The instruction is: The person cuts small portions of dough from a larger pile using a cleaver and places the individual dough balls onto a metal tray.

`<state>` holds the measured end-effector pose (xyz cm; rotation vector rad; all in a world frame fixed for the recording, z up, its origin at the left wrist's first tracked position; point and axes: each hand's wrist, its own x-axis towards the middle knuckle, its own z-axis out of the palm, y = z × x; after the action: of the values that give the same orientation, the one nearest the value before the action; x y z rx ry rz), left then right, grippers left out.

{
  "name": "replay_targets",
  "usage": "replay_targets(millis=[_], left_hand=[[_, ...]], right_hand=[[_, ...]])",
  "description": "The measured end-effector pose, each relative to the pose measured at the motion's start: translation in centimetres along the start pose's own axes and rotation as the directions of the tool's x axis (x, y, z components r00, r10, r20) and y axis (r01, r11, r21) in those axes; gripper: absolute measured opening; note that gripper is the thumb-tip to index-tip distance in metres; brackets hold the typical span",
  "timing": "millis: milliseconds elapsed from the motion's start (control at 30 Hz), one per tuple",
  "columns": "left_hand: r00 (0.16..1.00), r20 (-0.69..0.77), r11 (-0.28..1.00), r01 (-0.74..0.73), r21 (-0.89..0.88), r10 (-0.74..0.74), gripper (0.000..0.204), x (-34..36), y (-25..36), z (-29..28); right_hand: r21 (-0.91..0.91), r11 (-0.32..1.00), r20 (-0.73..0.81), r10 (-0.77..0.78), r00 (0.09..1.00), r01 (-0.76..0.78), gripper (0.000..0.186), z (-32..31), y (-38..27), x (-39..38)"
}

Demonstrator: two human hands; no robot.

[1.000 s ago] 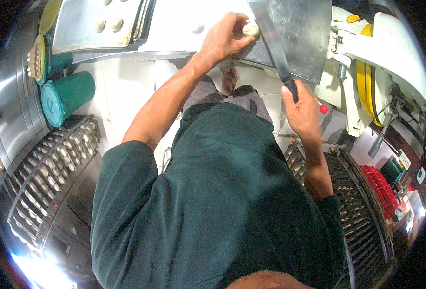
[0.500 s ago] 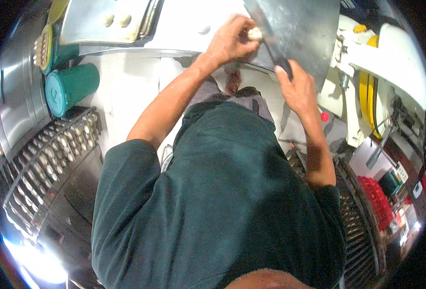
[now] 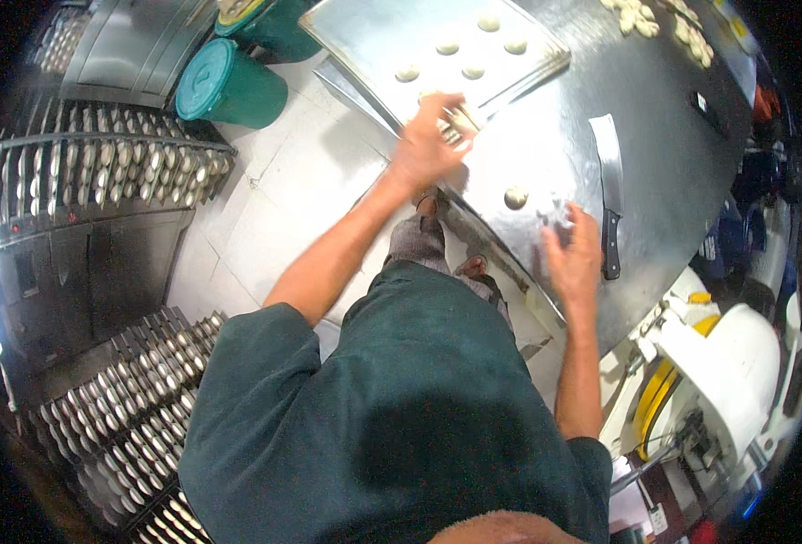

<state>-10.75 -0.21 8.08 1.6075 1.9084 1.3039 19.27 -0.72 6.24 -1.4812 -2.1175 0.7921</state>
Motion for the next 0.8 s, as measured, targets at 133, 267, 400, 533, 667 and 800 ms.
replay_targets(millis=[133, 267, 400, 533, 667, 800], left_hand=[[0.981, -0.142, 0.975, -0.105, 0.194, 0.134, 0.052, 10.2, -8.6, -6.5], [0.985, 0.175, 0.914, -0.081, 0.399, 0.011, 0.054, 14.0, -16.6, -8.1], [0.969, 0.246, 0.964, -0.086, 0.252, 0.022, 0.051, 14.3, -17.6, -8.9], [0.955, 0.297, 0.988, -0.028, 0.154, -0.019, 0.050, 14.8, -17.2, -10.1], [0.925, 0.371, 0.987, -0.125, 0.104, 0.079, 0.052, 16.6, -18.0, -9.2], [0.918, 0.396, 0.996, -0.047, 0.072, 0.015, 0.061, 17.5, -17.2, -10.7]], right_hand=[[-0.018, 0.972, 0.006, -0.236, 0.972, 0.236, 0.048, 6.0, -2.3, 4.4], [0.135, 0.991, 0.219, -0.024, 0.976, -0.006, 0.038, 5.7, -2.8, 7.2], [0.088, 0.981, 0.176, -0.186, 0.967, 0.173, 0.037, 5.1, -9.4, 14.8], [0.080, 0.934, 0.068, -0.354, 0.933, 0.349, 0.036, 9.0, -18.3, 26.9], [0.033, 0.929, 0.130, -0.369, 0.920, 0.368, 0.041, 15.6, -17.7, 35.8], [-0.127, 0.905, 0.203, -0.377, 0.904, 0.406, 0.051, 14.0, -17.4, 36.1]])
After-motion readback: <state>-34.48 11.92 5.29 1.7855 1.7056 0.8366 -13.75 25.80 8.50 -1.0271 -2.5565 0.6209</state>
